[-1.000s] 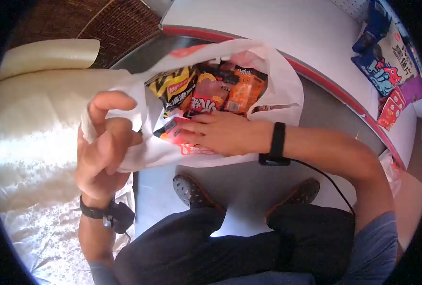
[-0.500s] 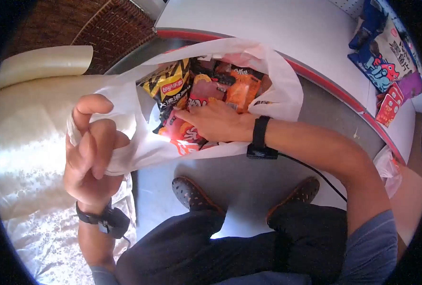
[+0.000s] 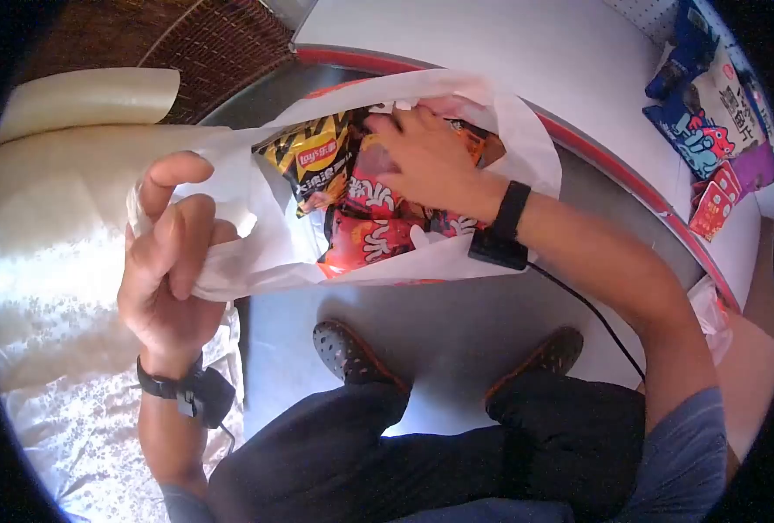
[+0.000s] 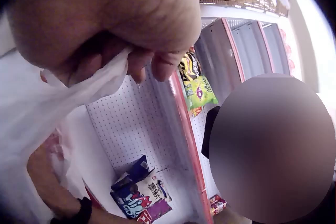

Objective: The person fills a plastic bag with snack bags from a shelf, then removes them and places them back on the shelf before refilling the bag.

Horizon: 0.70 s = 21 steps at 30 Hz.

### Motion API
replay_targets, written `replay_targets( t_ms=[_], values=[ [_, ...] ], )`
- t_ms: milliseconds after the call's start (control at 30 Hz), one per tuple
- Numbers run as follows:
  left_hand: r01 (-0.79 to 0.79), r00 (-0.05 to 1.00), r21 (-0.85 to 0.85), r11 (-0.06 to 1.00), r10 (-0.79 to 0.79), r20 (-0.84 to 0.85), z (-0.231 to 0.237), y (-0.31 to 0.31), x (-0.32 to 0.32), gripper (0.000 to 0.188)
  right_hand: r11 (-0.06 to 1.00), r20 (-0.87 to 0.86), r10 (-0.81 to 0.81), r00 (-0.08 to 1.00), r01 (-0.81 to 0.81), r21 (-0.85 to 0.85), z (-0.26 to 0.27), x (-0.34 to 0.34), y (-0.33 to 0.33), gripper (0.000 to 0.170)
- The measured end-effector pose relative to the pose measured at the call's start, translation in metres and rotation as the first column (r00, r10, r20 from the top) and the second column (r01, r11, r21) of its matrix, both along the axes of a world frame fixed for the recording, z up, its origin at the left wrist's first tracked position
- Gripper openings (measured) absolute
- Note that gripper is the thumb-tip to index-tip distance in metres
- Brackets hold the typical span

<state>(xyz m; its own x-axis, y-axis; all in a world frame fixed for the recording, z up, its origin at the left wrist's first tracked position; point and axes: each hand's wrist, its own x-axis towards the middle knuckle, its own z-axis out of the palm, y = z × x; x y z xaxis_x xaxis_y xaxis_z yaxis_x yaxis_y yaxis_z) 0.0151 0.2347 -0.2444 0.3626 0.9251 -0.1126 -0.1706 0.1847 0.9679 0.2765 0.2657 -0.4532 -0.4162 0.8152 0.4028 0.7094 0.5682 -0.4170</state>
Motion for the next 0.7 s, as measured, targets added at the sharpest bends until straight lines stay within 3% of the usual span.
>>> replay_targets(
  t_ms=[67,167,200,233,300,333,367,433,500,567,600,633,700],
  values=[
    [-0.015,1.0,-0.032,0.999,0.016,0.012,0.001,0.0,0.001,0.05,0.905,-0.014,-0.143,0.99,0.125,-0.408,-0.007,0.012,0.003,0.063],
    [-0.032,0.999,0.059,0.998,0.033,-0.023,-0.001,0.001,0.001,0.051,0.833,-0.014,-0.162,0.987,0.129,-0.538,-0.011,0.03,0.011,0.064],
    [-0.04,0.999,0.054,0.998,0.041,-0.022,-0.001,0.001,-0.001,0.051,0.924,0.022,-0.094,0.995,0.095,-0.37,0.015,0.037,0.016,0.062],
    [-0.041,0.999,0.034,0.999,0.042,-0.013,0.001,0.002,-0.003,0.05,0.922,0.023,-0.083,0.996,0.086,-0.377,0.017,0.04,0.018,0.062],
    [-0.047,0.999,0.019,0.999,0.048,-0.01,0.0,0.004,-0.003,0.05,0.934,-0.013,-0.267,0.964,0.255,-0.252,0.019,0.05,0.025,0.056],
    [-0.036,0.999,0.016,0.999,0.036,0.008,-0.002,0.005,-0.003,0.049,0.938,-0.064,-0.287,0.956,0.267,-0.219,0.022,0.056,0.03,0.044],
    [-0.022,0.999,0.015,1.0,0.022,0.029,-0.003,0.006,-0.005,0.049,0.94,-0.064,-0.285,0.956,0.265,-0.216,0.025,0.055,0.03,0.044],
    [-0.084,0.996,0.042,0.996,0.085,-0.022,-0.003,0.003,-0.002,0.049,0.939,-0.152,-0.257,0.954,0.284,0.193,0.029,0.055,0.029,0.04],
    [-0.136,0.987,0.066,0.989,0.14,-0.074,-0.002,0.003,0.005,0.05,0.971,-0.124,-0.183,0.975,0.199,0.135,0.024,0.058,0.026,0.041],
    [-0.119,0.991,0.064,0.991,0.123,-0.06,-0.001,0.002,0.007,0.05,0.975,0.171,0.083,0.982,-0.116,0.191,0.013,0.051,0.024,0.05],
    [-0.116,0.991,0.063,0.991,0.12,-0.061,-0.001,0.002,0.007,0.05,0.982,0.34,0.169,0.925,-0.189,0.026,0.008,0.051,0.02,0.053],
    [-0.092,0.995,0.068,0.993,0.094,-0.027,0.0,0.003,0.007,0.048,0.982,0.339,0.164,0.926,-0.185,0.031,0.004,0.052,0.016,0.053],
    [-0.069,0.998,0.073,0.995,0.07,0.001,0.001,0.004,0.005,0.047,0.973,0.415,0.221,0.883,-0.169,-0.157,0.001,0.05,0.008,0.053]
  ],
)
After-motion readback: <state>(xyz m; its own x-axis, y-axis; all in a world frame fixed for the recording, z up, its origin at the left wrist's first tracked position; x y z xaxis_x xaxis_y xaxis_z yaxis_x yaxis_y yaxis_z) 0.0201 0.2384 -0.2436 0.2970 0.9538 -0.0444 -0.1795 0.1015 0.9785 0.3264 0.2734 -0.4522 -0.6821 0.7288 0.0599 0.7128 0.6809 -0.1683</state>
